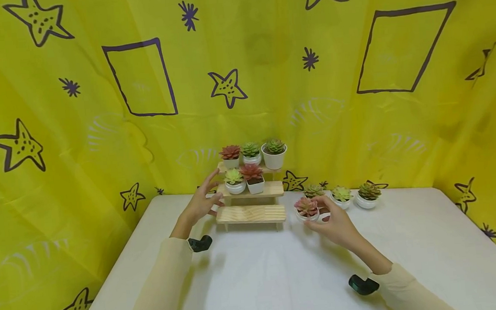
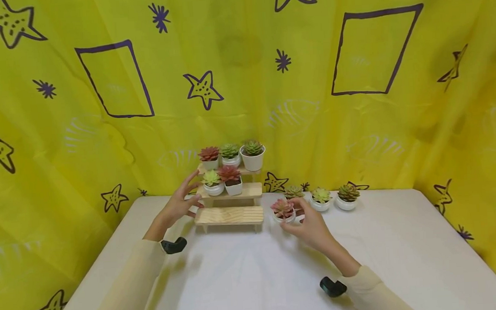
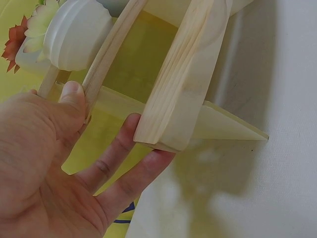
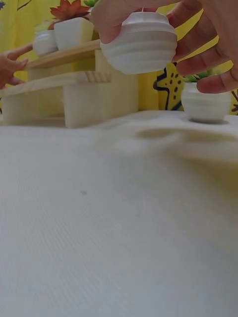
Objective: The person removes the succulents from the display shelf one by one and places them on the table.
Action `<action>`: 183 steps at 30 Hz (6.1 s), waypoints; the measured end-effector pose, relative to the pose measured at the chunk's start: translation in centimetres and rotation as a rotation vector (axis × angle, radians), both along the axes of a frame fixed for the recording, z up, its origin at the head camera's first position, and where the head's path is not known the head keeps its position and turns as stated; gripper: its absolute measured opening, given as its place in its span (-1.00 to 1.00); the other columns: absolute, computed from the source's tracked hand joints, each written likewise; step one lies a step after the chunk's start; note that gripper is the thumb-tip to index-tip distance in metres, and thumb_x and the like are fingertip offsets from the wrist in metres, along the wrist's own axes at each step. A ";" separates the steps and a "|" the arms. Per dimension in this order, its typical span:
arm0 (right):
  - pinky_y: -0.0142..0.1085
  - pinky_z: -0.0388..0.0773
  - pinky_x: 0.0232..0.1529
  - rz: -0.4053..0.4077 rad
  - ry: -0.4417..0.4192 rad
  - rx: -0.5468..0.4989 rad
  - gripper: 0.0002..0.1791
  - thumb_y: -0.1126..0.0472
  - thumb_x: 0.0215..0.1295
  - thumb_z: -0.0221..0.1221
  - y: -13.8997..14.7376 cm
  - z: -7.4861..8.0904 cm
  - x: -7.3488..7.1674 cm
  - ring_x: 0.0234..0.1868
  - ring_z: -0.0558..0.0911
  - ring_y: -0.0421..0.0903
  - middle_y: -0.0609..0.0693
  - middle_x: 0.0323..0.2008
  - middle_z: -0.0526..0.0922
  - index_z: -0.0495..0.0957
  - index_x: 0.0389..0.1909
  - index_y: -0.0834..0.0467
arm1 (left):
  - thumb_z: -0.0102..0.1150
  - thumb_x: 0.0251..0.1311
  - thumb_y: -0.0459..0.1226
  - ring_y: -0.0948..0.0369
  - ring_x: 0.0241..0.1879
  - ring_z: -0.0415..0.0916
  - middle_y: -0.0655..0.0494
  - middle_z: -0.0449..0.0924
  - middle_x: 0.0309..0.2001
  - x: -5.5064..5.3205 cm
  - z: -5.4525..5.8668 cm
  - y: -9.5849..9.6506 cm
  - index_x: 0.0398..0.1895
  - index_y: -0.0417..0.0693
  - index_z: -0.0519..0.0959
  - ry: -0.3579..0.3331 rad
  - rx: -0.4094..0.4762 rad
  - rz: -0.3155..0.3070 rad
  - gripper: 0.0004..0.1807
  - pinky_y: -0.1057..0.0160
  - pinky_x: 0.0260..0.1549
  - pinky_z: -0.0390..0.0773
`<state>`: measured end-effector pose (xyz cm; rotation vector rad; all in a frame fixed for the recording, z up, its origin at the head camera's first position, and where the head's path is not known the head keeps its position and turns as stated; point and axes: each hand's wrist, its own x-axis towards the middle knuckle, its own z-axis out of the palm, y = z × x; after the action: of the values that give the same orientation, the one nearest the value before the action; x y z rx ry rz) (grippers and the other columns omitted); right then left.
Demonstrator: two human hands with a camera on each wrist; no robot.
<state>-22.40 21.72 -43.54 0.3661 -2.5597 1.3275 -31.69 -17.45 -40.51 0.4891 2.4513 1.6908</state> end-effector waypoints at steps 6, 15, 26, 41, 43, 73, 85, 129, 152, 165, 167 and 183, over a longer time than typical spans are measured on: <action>-0.13 0.62 -0.09 -0.007 -0.003 0.046 -0.36 0.23 0.15 0.51 1.1 -0.9 0.2 0.01 0.62 0.09 0.16 0.01 0.67 0.46 0.22 0.24 | 0.02 0.56 -0.34 -0.16 -0.06 0.68 -0.28 0.01 0.58 0.0 0.0 -0.1 0.67 0.48 -0.08 0.010 0.004 -0.006 -0.17 -0.07 -0.38 0.71; -0.08 0.60 -0.06 0.015 -0.028 0.104 -0.33 0.15 0.16 0.51 2.4 -2.0 0.2 -0.05 0.60 0.02 0.14 0.02 0.66 0.46 0.23 0.23 | 0.04 0.55 -0.33 -0.13 -0.07 0.68 -0.24 0.02 0.59 -0.2 -0.1 -0.1 0.65 0.54 -0.06 -0.002 0.012 -0.013 -0.17 -0.05 -0.38 0.72; -0.20 0.59 -0.17 0.041 -0.012 0.145 -0.31 0.17 0.11 0.54 3.1 -2.6 -0.1 -0.13 0.62 0.00 0.16 0.01 0.67 0.46 0.21 0.27 | 0.03 0.55 -0.34 -0.19 -0.04 0.67 -0.26 0.01 0.59 -0.2 0.0 -0.1 0.66 0.53 -0.07 -0.005 0.019 -0.009 -0.17 -0.06 -0.38 0.71; -0.25 0.51 -0.20 0.102 -0.123 0.161 -0.33 0.16 0.18 0.50 3.7 -1.5 -0.6 -0.16 0.56 -0.03 0.09 -0.13 0.63 0.42 0.21 0.33 | 0.02 0.55 -0.36 -0.23 -0.04 0.65 -0.29 0.00 0.58 -0.4 -0.1 -0.3 0.67 0.47 -0.08 0.001 0.028 -0.017 -0.17 -0.03 -0.43 0.71; -0.22 0.52 -0.18 0.104 -0.143 0.161 -0.31 0.15 0.18 0.49 3.7 -1.4 -0.6 -0.14 0.57 -0.01 0.09 -0.13 0.63 0.41 0.23 0.33 | 0.02 0.55 -0.35 -0.23 -0.04 0.65 -0.29 0.00 0.58 -0.4 -0.1 -0.2 0.67 0.47 -0.08 -0.002 0.027 -0.018 -0.17 -0.02 -0.43 0.71; -0.10 0.52 -0.09 0.116 -0.190 0.168 -0.34 0.14 0.21 0.48 3.9 -1.2 -0.6 -0.06 0.59 0.04 0.11 -0.10 0.64 0.40 0.22 0.28 | 0.00 0.56 -0.35 -0.24 -0.03 0.65 -0.30 -0.01 0.59 0.0 0.0 0.0 0.67 0.48 -0.11 0.007 0.009 -0.022 -0.17 -0.21 -0.33 0.69; 0.00 0.58 -0.01 0.186 -0.196 0.185 -0.24 0.08 0.22 0.48 4.3 -0.9 -1.0 -0.01 0.66 0.07 0.14 -0.02 0.65 0.32 0.32 0.21 | 0.01 0.56 -0.34 -0.20 -0.04 0.66 -0.23 0.03 0.58 0.0 -0.1 -0.2 0.65 0.55 -0.08 0.000 0.009 0.003 -0.17 -0.09 -0.39 0.70; 0.26 0.50 0.10 0.290 -0.056 0.205 -0.08 0.03 0.30 0.42 2.7 6.2 -2.5 0.23 0.51 0.34 0.29 0.29 0.50 0.15 0.56 0.09 | 0.02 0.56 -0.35 -0.15 -0.06 0.68 -0.22 0.06 0.58 -0.2 -0.1 0.0 0.65 0.56 -0.07 -0.003 0.019 0.005 -0.16 -0.04 -0.45 0.69; 0.14 0.59 0.05 0.328 -0.005 0.086 -0.12 0.14 0.30 0.43 -3.8 7.1 -5.0 0.25 0.51 0.26 0.30 0.30 0.49 0.20 0.54 0.13 | 0.03 0.54 -0.38 -0.07 -0.14 0.70 -0.24 0.07 0.57 -0.2 -0.4 0.0 0.65 0.53 -0.04 -0.002 0.016 0.024 -0.16 0.04 -0.49 0.68; 0.07 0.60 0.07 0.304 -0.022 0.012 -0.14 0.17 0.30 0.42 -7.4 6.8 -6.3 0.13 0.60 0.27 0.29 0.30 0.50 0.22 0.54 0.18 | 0.03 0.54 -0.38 -0.21 -0.07 0.67 -0.29 0.04 0.57 0.1 -0.1 0.1 0.67 0.45 -0.08 0.002 0.014 0.010 -0.16 -0.01 -0.48 0.68; 0.06 0.61 0.08 0.293 -0.028 0.000 -0.14 0.16 0.30 0.42 -7.8 6.7 -6.4 0.14 0.60 0.26 0.27 0.28 0.52 0.22 0.53 0.20 | 0.03 0.54 -0.37 -0.24 -0.06 0.66 -0.29 0.03 0.57 0.2 0.0 0.2 0.68 0.43 -0.09 0.004 0.016 0.006 -0.15 -0.08 -0.46 0.68; 0.05 0.57 0.16 0.241 -0.042 -0.035 -0.20 0.24 0.25 0.44 -9.6 6.3 -7.5 0.12 0.63 0.21 0.27 0.18 0.60 0.30 0.45 0.26 | 0.02 0.55 -0.39 -0.25 -0.06 0.66 -0.30 0.06 0.56 0.0 -0.4 0.2 0.67 0.43 -0.06 0.001 0.015 0.017 -0.17 -0.14 -0.41 0.69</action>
<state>-29.94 12.08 -37.27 0.6651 -2.5872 1.4716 -31.73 -17.29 -40.92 0.4728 2.4527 1.7164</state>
